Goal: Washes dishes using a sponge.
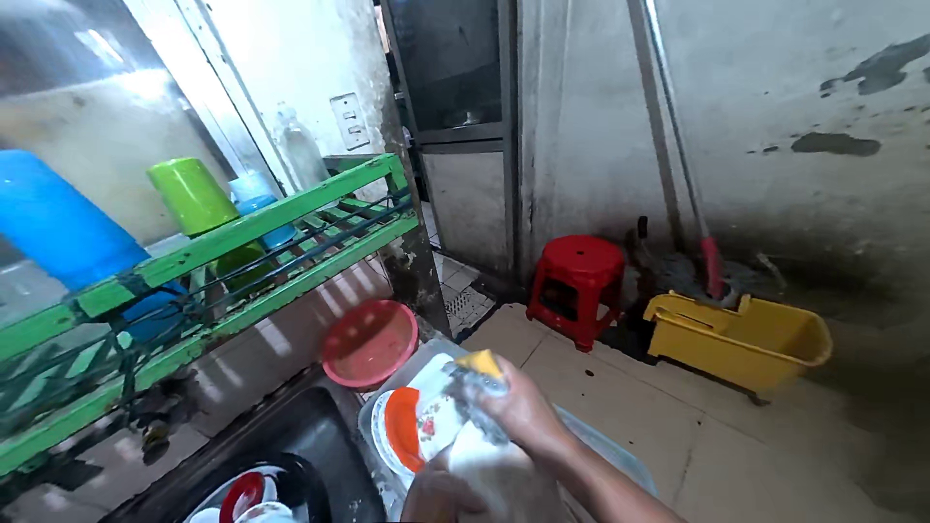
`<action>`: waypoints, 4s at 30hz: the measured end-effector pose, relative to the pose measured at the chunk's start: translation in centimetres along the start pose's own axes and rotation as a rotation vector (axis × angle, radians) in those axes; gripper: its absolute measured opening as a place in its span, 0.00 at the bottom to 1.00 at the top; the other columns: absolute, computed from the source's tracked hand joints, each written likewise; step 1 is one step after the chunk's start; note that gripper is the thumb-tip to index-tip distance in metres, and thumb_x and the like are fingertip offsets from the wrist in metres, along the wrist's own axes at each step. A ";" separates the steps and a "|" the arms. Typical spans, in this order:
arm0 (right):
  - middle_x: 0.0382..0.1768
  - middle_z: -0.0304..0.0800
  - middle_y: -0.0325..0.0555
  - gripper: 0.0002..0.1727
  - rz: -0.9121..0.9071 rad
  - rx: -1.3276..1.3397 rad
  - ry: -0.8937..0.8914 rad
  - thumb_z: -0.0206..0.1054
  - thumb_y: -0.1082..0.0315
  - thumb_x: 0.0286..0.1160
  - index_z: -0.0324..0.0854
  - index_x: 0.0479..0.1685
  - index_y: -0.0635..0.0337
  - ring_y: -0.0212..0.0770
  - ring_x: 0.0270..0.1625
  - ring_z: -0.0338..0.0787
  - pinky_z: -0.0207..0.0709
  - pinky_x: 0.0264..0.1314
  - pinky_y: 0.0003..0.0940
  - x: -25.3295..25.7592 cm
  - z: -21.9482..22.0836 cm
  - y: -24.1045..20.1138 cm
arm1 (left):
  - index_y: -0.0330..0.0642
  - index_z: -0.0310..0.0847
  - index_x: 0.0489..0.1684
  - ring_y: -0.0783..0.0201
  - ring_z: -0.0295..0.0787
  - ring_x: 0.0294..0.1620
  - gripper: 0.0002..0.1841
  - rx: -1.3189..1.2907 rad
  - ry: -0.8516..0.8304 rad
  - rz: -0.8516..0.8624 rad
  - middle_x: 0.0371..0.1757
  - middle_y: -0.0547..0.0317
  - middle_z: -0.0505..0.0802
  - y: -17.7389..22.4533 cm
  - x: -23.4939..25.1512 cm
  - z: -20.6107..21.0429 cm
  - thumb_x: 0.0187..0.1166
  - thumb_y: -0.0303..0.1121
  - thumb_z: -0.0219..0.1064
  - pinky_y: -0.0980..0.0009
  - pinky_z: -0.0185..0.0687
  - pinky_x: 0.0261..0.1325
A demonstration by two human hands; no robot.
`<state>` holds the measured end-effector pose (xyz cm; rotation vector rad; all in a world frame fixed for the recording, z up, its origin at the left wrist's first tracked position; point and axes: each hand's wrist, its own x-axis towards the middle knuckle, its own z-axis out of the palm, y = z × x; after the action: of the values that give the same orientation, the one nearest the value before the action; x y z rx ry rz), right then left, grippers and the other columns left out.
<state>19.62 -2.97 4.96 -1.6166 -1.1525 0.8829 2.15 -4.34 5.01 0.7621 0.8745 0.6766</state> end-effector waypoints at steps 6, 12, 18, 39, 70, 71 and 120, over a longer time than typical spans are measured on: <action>0.62 0.93 0.50 0.36 -0.534 -0.027 0.187 0.79 0.49 0.63 0.83 0.70 0.63 0.41 0.66 0.90 0.82 0.74 0.45 -2.9 4.6 2.8 | 0.38 0.75 0.44 0.68 0.90 0.30 0.13 -0.044 0.205 0.200 0.28 0.60 0.90 -0.5 0.7 0.3 0.69 0.13 0.53 0.67 0.90 0.37; 0.62 0.90 0.56 0.33 -0.111 -0.128 0.072 0.76 0.59 0.67 0.79 0.73 0.64 0.49 0.67 0.88 0.79 0.74 0.51 -1.0 3.6 1.2 | 0.30 0.75 0.69 0.59 0.92 0.50 0.17 -0.095 0.257 0.253 0.50 0.45 0.92 -1.5 1.4 -0.8 0.89 0.31 0.54 0.57 0.89 0.55; 0.68 0.87 0.61 0.31 -0.684 -0.126 0.134 0.80 0.56 0.63 0.84 0.64 0.67 0.53 0.76 0.83 0.75 0.81 0.51 -1.8 6.6 5.4 | 0.38 0.75 0.69 0.50 0.92 0.53 0.27 -0.540 0.285 0.285 0.54 0.42 0.91 3.6 1.8 -2.4 0.94 0.51 0.42 0.49 0.90 0.54; 0.65 0.85 0.70 0.30 -0.266 -0.195 -0.181 0.77 0.65 0.67 0.81 0.68 0.72 0.62 0.71 0.84 0.75 0.77 0.57 -4.2 4.1 6.3 | 0.37 0.76 0.76 0.60 0.87 0.64 0.19 0.176 0.793 0.598 0.65 0.47 0.89 4.9 1.2 -15.1 0.88 0.28 0.57 0.60 0.83 0.68; 0.69 0.83 0.69 0.36 0.389 -0.874 -0.346 0.71 0.56 0.76 0.69 0.80 0.67 0.67 0.72 0.83 0.73 0.73 0.68 -3.5 -2.2 7.3 | 0.43 0.75 0.78 0.47 0.84 0.69 0.24 0.891 0.460 0.144 0.69 0.40 0.86 3.7 11.6 -8.6 0.81 0.27 0.65 0.49 0.79 0.70; 0.69 0.83 0.68 0.36 0.393 -0.871 -0.344 0.71 0.57 0.76 0.69 0.80 0.67 0.67 0.72 0.83 0.74 0.73 0.68 -3.4 -2.3 7.4 | 0.43 0.76 0.77 0.47 0.84 0.69 0.25 0.923 0.496 0.181 0.70 0.40 0.86 4.2 11.1 -8.5 0.79 0.25 0.66 0.48 0.78 0.71; 0.52 0.89 0.60 0.28 0.203 0.198 0.111 0.73 0.70 0.73 0.74 0.74 0.64 0.50 0.51 0.90 0.84 0.57 0.50 2.3 2.3 3.2 | 0.31 0.72 0.64 0.52 0.92 0.46 0.17 -0.327 0.212 0.013 0.49 0.40 0.90 3.3 3.1 -2.7 0.79 0.15 0.52 0.56 0.91 0.47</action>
<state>19.09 -0.51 1.12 -1.6156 -0.8074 0.9909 0.63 0.73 5.19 0.4077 0.9214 0.8980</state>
